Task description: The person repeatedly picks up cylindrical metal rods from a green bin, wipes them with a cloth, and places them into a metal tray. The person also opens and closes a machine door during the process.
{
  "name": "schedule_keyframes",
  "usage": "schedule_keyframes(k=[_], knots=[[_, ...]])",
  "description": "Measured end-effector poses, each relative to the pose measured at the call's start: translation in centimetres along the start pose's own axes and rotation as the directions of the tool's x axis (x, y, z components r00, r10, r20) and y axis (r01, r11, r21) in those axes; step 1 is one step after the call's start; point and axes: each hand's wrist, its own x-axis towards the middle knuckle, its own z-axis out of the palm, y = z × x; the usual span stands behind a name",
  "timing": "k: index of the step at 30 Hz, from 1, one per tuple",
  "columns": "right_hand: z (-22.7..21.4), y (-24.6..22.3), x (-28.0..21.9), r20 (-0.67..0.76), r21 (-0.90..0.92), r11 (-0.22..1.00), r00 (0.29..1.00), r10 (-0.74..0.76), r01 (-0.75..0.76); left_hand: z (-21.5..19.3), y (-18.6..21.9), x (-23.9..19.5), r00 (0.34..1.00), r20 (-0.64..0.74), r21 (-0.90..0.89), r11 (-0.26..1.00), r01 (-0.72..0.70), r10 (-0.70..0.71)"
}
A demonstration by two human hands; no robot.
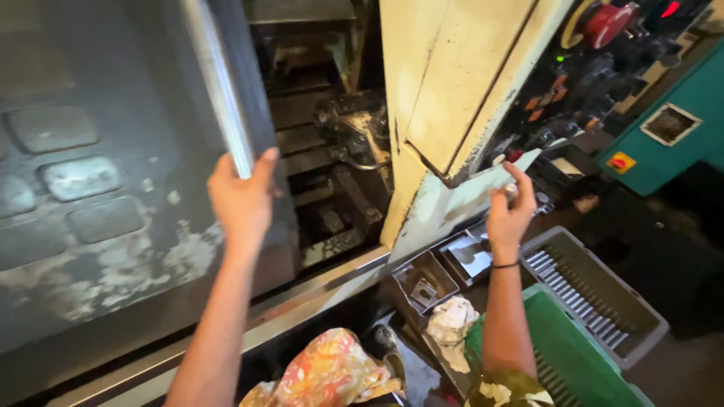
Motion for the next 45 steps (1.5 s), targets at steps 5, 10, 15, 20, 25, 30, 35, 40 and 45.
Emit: schedule_keyframes(k=[5, 10, 15, 20, 25, 30, 35, 40, 45], knots=[[1.7, 1.2, 0.2, 0.028, -0.081, 0.997, 0.999, 0.017, -0.015, 9.4, -0.1, -1.2, 0.999, 0.042, 0.164, 0.986, -0.007, 0.000], [2.3, 0.7, 1.0, 0.100, -0.034, 0.998, 0.994, 0.050, -0.047, 17.2, -1.4, -2.0, 0.989, 0.036, 0.212, 0.966, -0.146, 0.141], [-2.6, -1.5, -0.6, 0.275, -0.096, 0.987, 0.950, 0.149, -0.127, 22.8, -2.1, -2.2, 0.990, 0.103, 0.183, 0.977, -0.112, 0.094], [-6.2, -0.4, -6.5, 0.342, -0.251, 0.915, 0.855, 0.389, -0.316, 25.5, -2.9, -2.1, 0.984, 0.092, 0.239, 0.956, -0.169, 0.151], [-8.7, 2.3, -14.4, 0.465, -0.417, 0.843, 0.717, 0.520, -0.341, 24.8, -4.6, -4.2, 0.966, 0.125, 0.008, 0.973, -0.229, 0.226], [-10.1, 2.5, -19.7, 0.426, -0.472, 0.747, 0.621, 0.658, -0.468, 21.7, -10.0, -11.6, 0.778, 0.136, 0.078, 0.777, -0.625, 0.613], [-9.6, 3.0, -23.5, 0.341, -0.555, 0.669, 0.598, 0.725, -0.494, 21.4, -21.2, -19.0, 0.504, 0.762, -0.032, 0.800, -0.600, 0.408], [-9.2, 6.2, -27.7, 0.206, -0.456, 0.653, 0.641, 0.739, -0.605, 25.7, -32.8, -23.2, 0.215, 0.952, 0.070, 0.532, -0.844, 0.216], [-10.3, 10.7, -31.4, 0.197, -0.309, 0.582, 0.548, 0.813, -0.752, 28.6, -39.5, -25.9, 0.136, 0.986, 0.101, 0.310, -0.945, 0.094]])
